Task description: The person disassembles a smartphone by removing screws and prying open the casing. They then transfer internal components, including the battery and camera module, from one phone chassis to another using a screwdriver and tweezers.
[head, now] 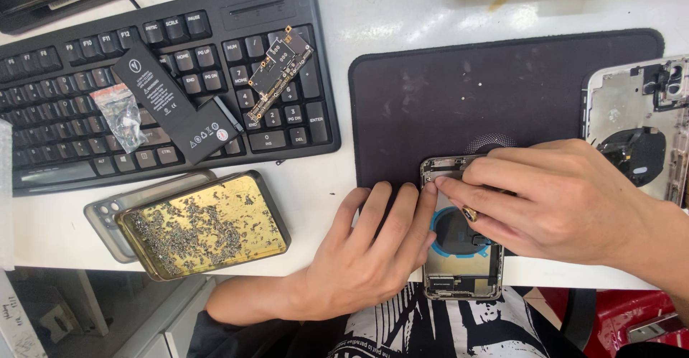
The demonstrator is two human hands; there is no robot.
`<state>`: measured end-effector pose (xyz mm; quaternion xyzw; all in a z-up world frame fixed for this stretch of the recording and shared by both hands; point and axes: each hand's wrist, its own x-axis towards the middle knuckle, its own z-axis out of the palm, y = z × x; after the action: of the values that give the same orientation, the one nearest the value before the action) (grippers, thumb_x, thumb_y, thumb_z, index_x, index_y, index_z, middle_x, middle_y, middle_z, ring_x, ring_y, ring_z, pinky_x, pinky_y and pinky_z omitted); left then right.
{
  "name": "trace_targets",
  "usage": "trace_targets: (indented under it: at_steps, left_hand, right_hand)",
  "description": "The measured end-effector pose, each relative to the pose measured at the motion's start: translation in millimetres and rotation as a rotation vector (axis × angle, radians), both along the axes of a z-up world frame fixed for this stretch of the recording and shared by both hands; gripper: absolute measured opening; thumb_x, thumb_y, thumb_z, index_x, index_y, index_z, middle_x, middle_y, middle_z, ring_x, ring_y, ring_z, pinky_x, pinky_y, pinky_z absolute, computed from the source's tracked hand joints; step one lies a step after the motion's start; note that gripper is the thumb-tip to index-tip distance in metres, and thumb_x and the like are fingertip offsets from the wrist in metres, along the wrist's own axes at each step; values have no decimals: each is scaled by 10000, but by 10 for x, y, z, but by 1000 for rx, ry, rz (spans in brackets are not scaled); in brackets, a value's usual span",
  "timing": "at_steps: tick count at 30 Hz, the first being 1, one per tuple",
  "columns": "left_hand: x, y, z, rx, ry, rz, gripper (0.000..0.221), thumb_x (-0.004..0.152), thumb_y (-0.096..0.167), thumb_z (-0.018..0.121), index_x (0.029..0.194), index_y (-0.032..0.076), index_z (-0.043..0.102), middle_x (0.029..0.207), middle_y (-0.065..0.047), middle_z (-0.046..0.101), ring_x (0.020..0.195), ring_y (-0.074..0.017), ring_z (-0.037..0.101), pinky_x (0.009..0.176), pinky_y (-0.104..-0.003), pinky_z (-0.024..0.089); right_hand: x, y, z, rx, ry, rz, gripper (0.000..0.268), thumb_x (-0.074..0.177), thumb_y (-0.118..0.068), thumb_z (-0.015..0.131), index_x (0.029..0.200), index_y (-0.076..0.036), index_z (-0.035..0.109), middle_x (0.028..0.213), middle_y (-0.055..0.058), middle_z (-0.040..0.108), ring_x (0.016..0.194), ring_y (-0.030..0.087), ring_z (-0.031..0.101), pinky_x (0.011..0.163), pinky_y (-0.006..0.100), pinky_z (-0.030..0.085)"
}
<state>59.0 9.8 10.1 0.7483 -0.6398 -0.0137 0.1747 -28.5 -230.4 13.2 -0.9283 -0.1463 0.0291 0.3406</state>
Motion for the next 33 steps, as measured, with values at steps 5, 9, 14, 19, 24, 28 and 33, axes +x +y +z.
trace_targets:
  at_steps: [5,9,14,19,24,28,33]
  left_hand:
    - [-13,-14,-2,9,6,7,435,1053,258,628,1349,-59,665,1281,-176,590,1151,-320,586,972,-447,513]
    - [-26,-21,4,31,9,11,447,1050,264,620,1357,-57,663,1283,-172,584,1148,-317,581,969,-446,505]
    - [-44,-18,-12,42,18,20,460,1047,259,610,1370,-66,654,1281,-165,572,1153,-313,574,975,-447,499]
    - [-68,-24,-29,48,32,27,490,1049,272,612,1402,-68,628,1298,-157,553,1170,-298,559,986,-445,490]
    - [-56,-22,-10,77,36,25,524,1033,285,631,1417,-72,612,1296,-156,557,1167,-296,553,983,-441,486]
    - [-47,-32,1,82,46,26,529,1016,288,642,1408,-66,618,1289,-154,565,1161,-297,554,974,-438,487]
    - [-42,-38,0,69,54,25,529,1016,287,656,1409,-66,618,1290,-152,569,1162,-295,554,971,-435,486]
  right_hand:
    - [-5,12,3,-9,-31,-6,349,721,-146,824,1014,36,769,810,47,681,587,132,662,428,276,545]
    - [-4,8,-13,-1,-32,-11,350,727,-145,824,1019,39,766,829,55,688,598,136,670,445,272,555]
    - [-2,1,-25,-10,-34,-4,368,716,-155,828,1029,29,769,836,53,697,619,147,684,463,275,566]
    - [-29,-11,-39,-23,-9,-5,379,702,-151,827,1036,19,770,845,53,705,641,146,694,490,273,578]
    - [-65,-44,-75,-65,-21,12,424,717,-187,824,1096,-7,761,900,45,702,701,142,696,540,270,578]
    - [-94,-47,-93,-56,-21,3,434,721,-184,824,1111,-7,757,905,43,702,706,141,695,545,269,577]
    - [-100,-47,-90,-59,-33,2,424,729,-187,821,1110,-14,756,915,43,701,724,143,697,552,266,577]
